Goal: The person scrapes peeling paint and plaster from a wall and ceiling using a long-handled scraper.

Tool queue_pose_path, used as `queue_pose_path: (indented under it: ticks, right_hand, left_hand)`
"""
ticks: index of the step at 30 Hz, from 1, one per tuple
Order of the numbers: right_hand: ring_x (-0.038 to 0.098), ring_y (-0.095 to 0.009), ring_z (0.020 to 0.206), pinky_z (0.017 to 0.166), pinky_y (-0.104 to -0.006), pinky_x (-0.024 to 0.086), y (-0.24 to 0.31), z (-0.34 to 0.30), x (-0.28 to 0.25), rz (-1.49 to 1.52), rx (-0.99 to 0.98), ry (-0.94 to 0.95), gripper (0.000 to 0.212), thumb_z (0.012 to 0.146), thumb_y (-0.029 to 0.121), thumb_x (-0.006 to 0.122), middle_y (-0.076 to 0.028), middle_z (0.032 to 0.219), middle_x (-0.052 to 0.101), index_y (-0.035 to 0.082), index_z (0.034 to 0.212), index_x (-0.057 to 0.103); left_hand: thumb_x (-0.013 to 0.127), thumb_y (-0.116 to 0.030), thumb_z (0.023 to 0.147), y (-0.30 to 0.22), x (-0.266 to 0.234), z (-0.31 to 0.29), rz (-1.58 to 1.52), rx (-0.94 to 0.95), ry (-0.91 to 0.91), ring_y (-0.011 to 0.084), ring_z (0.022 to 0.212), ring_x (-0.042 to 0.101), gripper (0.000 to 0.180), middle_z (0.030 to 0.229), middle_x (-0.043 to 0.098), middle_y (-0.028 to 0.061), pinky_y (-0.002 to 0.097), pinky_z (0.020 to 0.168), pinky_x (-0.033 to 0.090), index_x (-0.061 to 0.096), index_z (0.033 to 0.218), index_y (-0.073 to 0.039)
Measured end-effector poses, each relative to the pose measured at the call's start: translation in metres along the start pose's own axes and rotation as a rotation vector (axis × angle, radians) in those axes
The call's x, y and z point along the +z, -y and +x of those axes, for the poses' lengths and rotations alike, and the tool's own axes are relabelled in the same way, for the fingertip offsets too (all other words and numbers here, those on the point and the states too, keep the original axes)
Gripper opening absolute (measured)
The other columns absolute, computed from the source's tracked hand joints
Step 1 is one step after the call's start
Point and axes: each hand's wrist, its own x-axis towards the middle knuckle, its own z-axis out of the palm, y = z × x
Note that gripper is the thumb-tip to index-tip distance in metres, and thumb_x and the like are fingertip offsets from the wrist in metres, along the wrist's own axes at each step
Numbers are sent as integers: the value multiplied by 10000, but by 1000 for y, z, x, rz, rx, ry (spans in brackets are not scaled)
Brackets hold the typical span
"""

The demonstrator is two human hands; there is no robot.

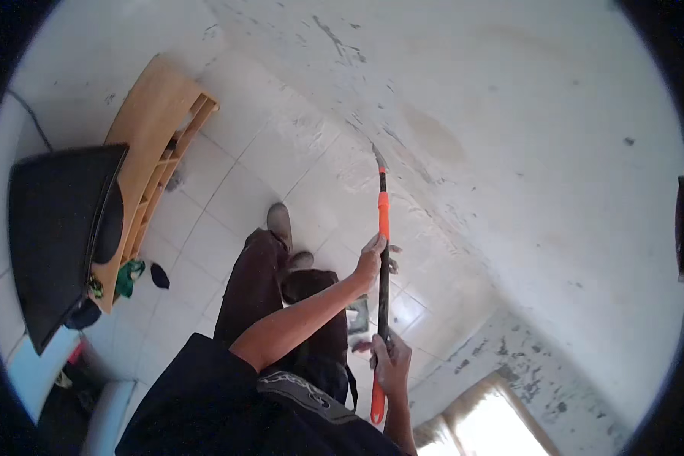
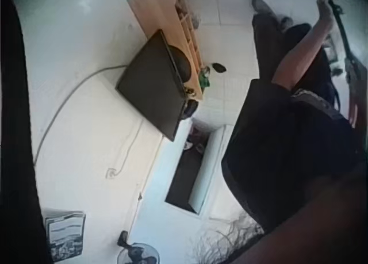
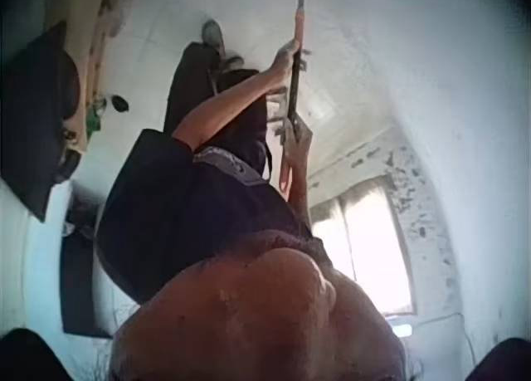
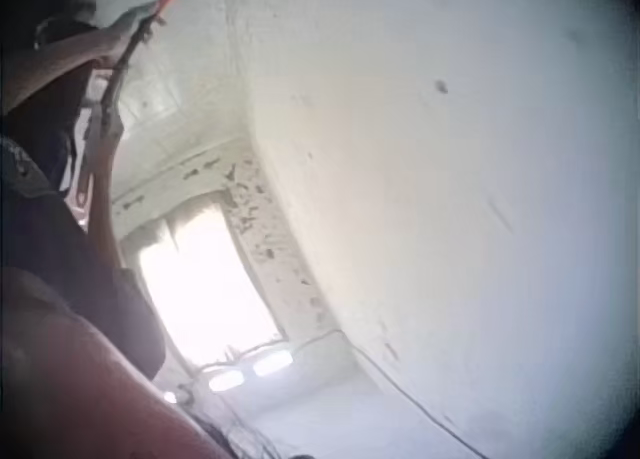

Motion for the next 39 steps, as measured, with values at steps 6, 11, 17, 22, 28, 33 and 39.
queue_pose_path:
  ticks: [6,11,17,22,28,33,39]
  right_hand:
    - [576,-123,577,466,-249,491,73,-56,-25,264,156,155,552,993,155,596,-99,870,630,32,1483,373]
    - [535,-100,558,430,-225,445,94,-68,-30,312,215,99,510,1017,196,579,-102,904,625,43,1468,397]
    - [492,-74,501,398,-211,392,113,-39,-56,334,156,69,554,991,111,590,-56,815,595,18,1498,387]
    - [491,-70,469,388,-226,396,129,-32,-76,56,97,28,556,950,74,619,-7,705,559,0,1473,442]
    - [495,-71,459,387,-225,398,141,-7,-103,52,122,86,510,956,94,620,-4,689,563,-3,1438,484]
    - [498,-70,457,375,-217,383,143,8,-111,72,127,86,519,952,100,627,-16,711,578,-13,1437,482]
    - [503,-78,448,367,-223,392,150,32,-110,98,191,108,549,940,92,628,-29,725,584,-25,1450,463]
  left_hand:
    - [511,-351,1053,-11,54,-29,-30,-8,-199,109,451,501,360,858,639,74,258,384,424,502,1344,-139]
    - [521,-319,1050,-15,75,-10,12,-10,-198,104,446,502,376,859,645,72,258,380,426,486,1380,-141]
    - [508,-332,1057,-10,94,31,-78,12,-159,122,447,520,411,884,681,112,267,386,429,442,1411,-133]
    - [447,-346,1076,-7,108,27,-202,-42,-124,94,502,502,354,948,670,105,237,407,393,428,1389,-184]
    - [477,-340,1069,-5,119,48,-274,-47,-198,80,520,480,323,977,649,76,231,414,387,446,1367,-220]
    - [480,-342,1067,-8,121,62,-253,-18,-233,77,509,474,330,984,656,73,228,411,387,445,1377,-235]
    - [450,-332,1076,-11,109,91,-227,-15,-249,73,482,461,344,939,668,72,235,400,388,417,1410,-254]
